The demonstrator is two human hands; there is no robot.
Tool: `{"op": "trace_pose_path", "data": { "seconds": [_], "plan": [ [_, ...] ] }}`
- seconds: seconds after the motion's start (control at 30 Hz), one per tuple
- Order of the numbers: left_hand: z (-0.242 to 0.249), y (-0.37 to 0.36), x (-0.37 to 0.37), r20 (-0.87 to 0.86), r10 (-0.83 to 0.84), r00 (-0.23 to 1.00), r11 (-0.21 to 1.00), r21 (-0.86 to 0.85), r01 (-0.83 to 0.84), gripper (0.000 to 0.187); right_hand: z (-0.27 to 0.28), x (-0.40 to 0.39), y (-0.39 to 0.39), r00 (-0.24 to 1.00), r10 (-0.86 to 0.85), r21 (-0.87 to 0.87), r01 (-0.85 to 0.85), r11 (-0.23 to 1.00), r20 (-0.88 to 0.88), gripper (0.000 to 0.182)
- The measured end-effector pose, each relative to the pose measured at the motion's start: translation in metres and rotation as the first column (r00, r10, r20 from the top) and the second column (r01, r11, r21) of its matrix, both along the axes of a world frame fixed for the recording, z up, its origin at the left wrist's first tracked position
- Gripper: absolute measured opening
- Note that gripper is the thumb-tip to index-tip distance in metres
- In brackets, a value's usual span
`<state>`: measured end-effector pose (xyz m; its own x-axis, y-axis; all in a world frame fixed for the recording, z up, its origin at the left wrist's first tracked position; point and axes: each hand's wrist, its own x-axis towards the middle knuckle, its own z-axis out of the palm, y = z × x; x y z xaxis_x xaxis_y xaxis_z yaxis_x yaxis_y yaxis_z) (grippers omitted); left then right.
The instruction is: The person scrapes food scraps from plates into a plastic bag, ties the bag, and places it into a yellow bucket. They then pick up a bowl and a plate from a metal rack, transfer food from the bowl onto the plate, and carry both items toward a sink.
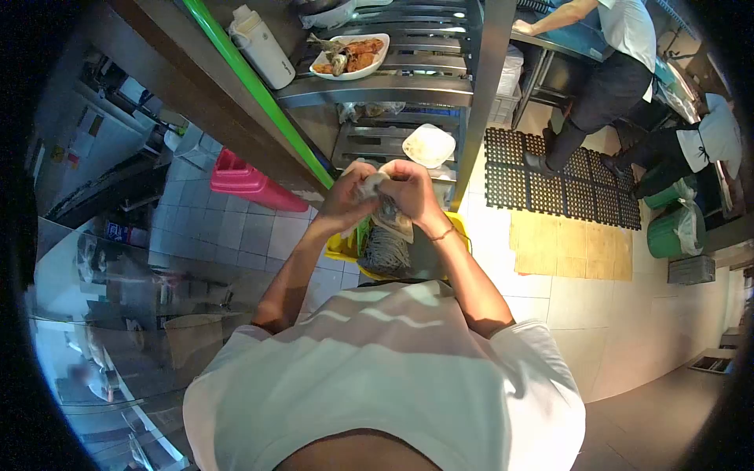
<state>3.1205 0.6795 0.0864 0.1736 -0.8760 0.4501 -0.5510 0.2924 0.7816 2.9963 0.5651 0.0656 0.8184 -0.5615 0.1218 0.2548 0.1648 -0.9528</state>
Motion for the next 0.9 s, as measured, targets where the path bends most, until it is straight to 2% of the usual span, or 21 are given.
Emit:
{"op": "trace_pose_path", "data": {
  "seconds": [0.1,0.13,0.2,0.23,0.3,0.37,0.43,0.47,0.5,0.57,0.63,0.7,0.77,0.83,0.9],
  "plan": [
    [-0.006,-0.002,0.008,-0.024,0.059,0.998,0.994,0.095,-0.057,0.030,0.008,-0.002,0.002,0.997,-0.034,0.081,0.040,0.996,-0.072,0.011],
    [-0.002,-0.002,0.007,-0.020,0.059,0.998,0.994,0.090,-0.057,0.030,0.010,-0.003,0.002,0.997,-0.035,0.077,0.040,0.996,-0.067,0.011],
    [0.005,-0.001,0.000,-0.069,0.160,0.985,0.978,0.145,-0.148,0.026,0.013,-0.009,0.004,0.998,-0.039,0.079,0.042,0.996,-0.043,0.008],
    [0.003,-0.002,-0.002,-0.061,0.164,0.985,0.979,0.130,-0.155,0.026,0.014,-0.014,0.005,0.999,-0.034,0.065,0.036,0.997,-0.032,0.008],
    [-0.002,-0.005,-0.004,0.052,0.303,0.952,0.949,0.079,-0.306,0.024,0.019,-0.023,0.005,0.996,-0.045,-0.113,0.036,0.993,-0.083,0.007],
    [0.014,-0.001,-0.011,0.078,0.285,0.955,0.951,0.103,-0.292,0.024,0.034,-0.034,0.004,0.996,0.060,0.229,-0.043,0.972,-0.064,0.005],
    [0.018,0.002,-0.014,0.191,0.213,0.958,0.963,0.125,-0.238,0.026,0.035,-0.032,0.006,0.999,0.011,0.153,-0.006,0.988,-0.033,0.005],
    [0.017,0.003,-0.017,0.239,0.168,0.956,0.971,0.127,-0.202,0.027,0.038,-0.034,0.003,0.994,0.033,0.062,-0.027,0.998,-0.101,0.011],
    [0.018,0.003,-0.021,0.288,0.122,0.950,0.977,0.131,-0.166,0.030,0.045,-0.039,-0.001,0.991,0.104,0.125,-0.093,0.988,-0.087,0.012],
    [0.027,0.002,-0.033,0.337,0.127,0.933,0.978,0.115,-0.174,0.027,0.035,-0.045,-0.024,0.933,0.324,0.082,-0.315,0.946,-0.154,0.015],
    [0.028,0.003,-0.043,0.378,0.124,0.917,0.978,0.112,-0.178,0.025,0.015,-0.048,-0.035,0.877,0.451,0.200,-0.418,0.886,-0.167,0.017],
    [0.026,0.002,-0.048,0.307,0.106,0.946,0.966,0.192,-0.171,0.020,0.007,-0.054,-0.033,0.887,0.424,0.191,-0.391,0.900,-0.183,0.014],
    [0.019,0.005,-0.052,0.297,0.069,0.952,0.971,0.198,-0.132,0.020,-0.011,-0.056,-0.031,0.870,0.448,0.223,-0.404,0.887,-0.207,0.011],
    [0.018,0.004,-0.058,0.271,0.040,0.962,0.973,0.209,-0.100,0.020,-0.013,-0.063,-0.030,0.887,0.404,0.167,-0.373,0.913,-0.224,0.010],
    [0.024,0.007,-0.070,0.149,0.056,0.987,0.954,0.283,-0.097,0.018,-0.017,-0.070,-0.030,0.899,0.366,0.122,-0.346,0.930,-0.242,0.010]
  ]
}}
